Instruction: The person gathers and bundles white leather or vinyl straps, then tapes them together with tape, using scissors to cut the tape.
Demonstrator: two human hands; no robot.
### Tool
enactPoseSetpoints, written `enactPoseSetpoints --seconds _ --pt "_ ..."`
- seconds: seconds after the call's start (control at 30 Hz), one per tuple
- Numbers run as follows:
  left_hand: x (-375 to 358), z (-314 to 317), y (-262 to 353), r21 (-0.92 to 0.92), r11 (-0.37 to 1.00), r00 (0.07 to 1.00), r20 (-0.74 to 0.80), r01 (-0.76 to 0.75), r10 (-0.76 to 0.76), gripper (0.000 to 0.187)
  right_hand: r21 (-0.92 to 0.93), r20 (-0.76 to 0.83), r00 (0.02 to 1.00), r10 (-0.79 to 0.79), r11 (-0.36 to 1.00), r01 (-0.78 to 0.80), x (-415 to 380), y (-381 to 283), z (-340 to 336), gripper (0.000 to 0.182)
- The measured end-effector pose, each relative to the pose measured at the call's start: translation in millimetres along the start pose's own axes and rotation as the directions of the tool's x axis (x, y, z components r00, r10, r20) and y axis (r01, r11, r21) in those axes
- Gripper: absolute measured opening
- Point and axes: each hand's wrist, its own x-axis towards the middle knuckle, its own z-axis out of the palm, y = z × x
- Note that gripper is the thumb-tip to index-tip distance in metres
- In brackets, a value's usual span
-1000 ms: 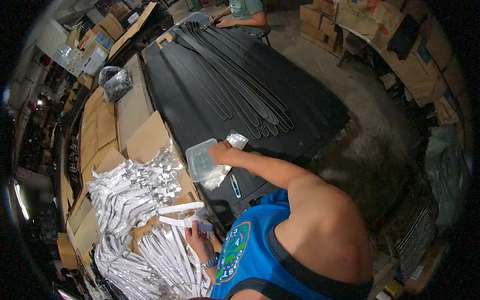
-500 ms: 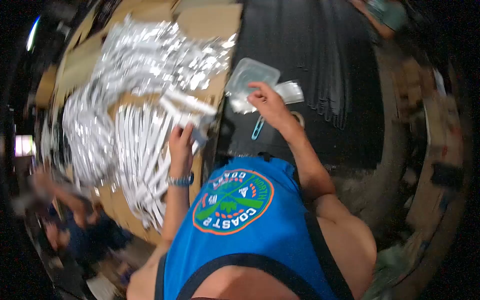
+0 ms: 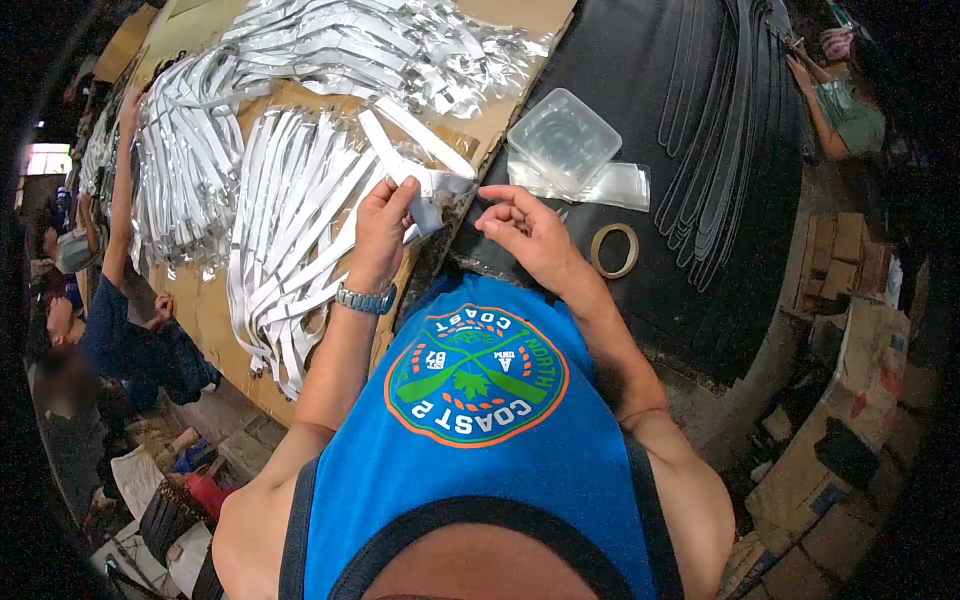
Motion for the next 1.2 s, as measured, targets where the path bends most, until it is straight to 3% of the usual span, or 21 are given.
enactPoseSetpoints --seconds 0.17,0.33,0.6,1.0,1.2 --pt "2.1 -5.3 -2.8 -0.016 1.0 0.999 0.042 0.022 -0.021 0.012 0.083 0.044 0.999 0.017 0.996 -0.02 -0.8 -1.1 6.0 0.043" --pt "0.7 -6.4 -4.1 -0.015 1.0 0.997 0.077 0.013 -0.012 0.013 0.112 0.076 0.996 0.045 0.992 -0.053 -2.6 -10.4 11.3 0.048" --pt "-7.5 3.6 9.2 -0.044 0.998 0.998 0.032 0.052 -0.05 0.02 0.191 0.139 0.984 0.108 0.972 -0.133 -1.2 -16.2 20.2 0.055" --pt "-5.6 7.1 7.5 -0.097 0.994 0.999 0.003 0.051 -0.051 0.049 0.288 0.224 0.968 0.11 0.942 -0.174 9.5 -7.3 30.1 0.061" --pt "-5.7 -1.8 3.3 -0.058 0.997 0.996 0.072 0.048 -0.044 0.045 0.278 0.233 0.963 0.138 0.939 -0.202 17.7 -2.2 33.4 0.062"
